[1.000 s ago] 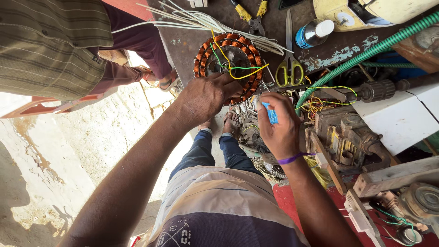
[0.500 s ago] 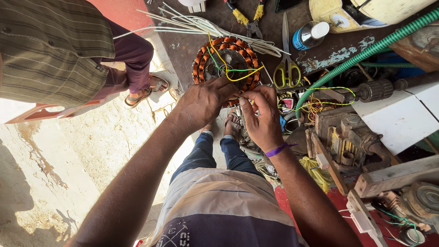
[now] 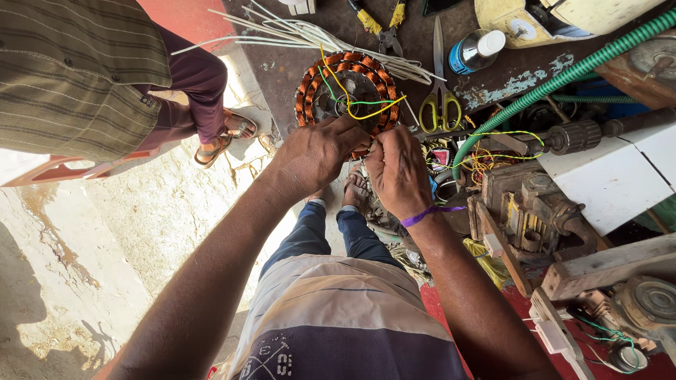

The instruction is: The person is repairing a motor stator by hand, using pliers to manipulate and secure copper windings. They work on the stator placed on a workbench, occasionally using a tool to adjust the wires.

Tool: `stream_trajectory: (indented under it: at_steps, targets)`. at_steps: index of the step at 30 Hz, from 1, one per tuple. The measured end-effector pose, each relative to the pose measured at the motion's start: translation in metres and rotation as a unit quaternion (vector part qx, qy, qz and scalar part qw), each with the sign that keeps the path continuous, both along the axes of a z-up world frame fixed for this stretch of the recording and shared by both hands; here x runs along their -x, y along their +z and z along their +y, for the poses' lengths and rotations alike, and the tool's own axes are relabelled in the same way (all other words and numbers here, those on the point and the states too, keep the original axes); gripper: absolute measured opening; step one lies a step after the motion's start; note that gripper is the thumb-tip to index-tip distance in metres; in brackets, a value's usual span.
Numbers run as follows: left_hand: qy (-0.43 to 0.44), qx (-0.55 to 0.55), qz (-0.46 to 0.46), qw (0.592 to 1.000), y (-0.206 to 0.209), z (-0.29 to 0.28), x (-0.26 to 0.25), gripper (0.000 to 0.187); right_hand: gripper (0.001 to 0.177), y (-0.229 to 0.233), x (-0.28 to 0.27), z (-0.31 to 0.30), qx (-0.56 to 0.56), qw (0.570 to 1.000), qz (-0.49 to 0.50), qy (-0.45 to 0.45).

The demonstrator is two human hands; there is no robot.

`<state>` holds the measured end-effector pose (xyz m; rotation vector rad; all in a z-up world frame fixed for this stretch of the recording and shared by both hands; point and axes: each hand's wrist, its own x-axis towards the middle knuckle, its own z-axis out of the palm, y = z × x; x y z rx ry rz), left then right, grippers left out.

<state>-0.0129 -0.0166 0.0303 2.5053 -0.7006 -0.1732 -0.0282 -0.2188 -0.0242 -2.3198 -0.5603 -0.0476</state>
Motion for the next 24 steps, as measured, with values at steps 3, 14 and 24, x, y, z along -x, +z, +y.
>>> stream_trajectory:
  at_steps: [3,14,24]
  targets:
    - [0.001,0.001,-0.001,1.0,-0.002,0.0,0.0,0.031,0.014,-0.003,-0.001,0.002,0.025,0.999,-0.023,-0.005]
    - [0.0,0.004,0.008,1.0,-0.009,0.004,0.0,0.032,0.032,-0.024,0.008,-0.011,-0.045,0.967,0.223,-0.119]
    - [0.003,0.003,0.006,1.0,-0.011,0.002,0.001,0.029,0.016,0.024,0.014,-0.005,-0.138,0.99,0.038,-0.017]
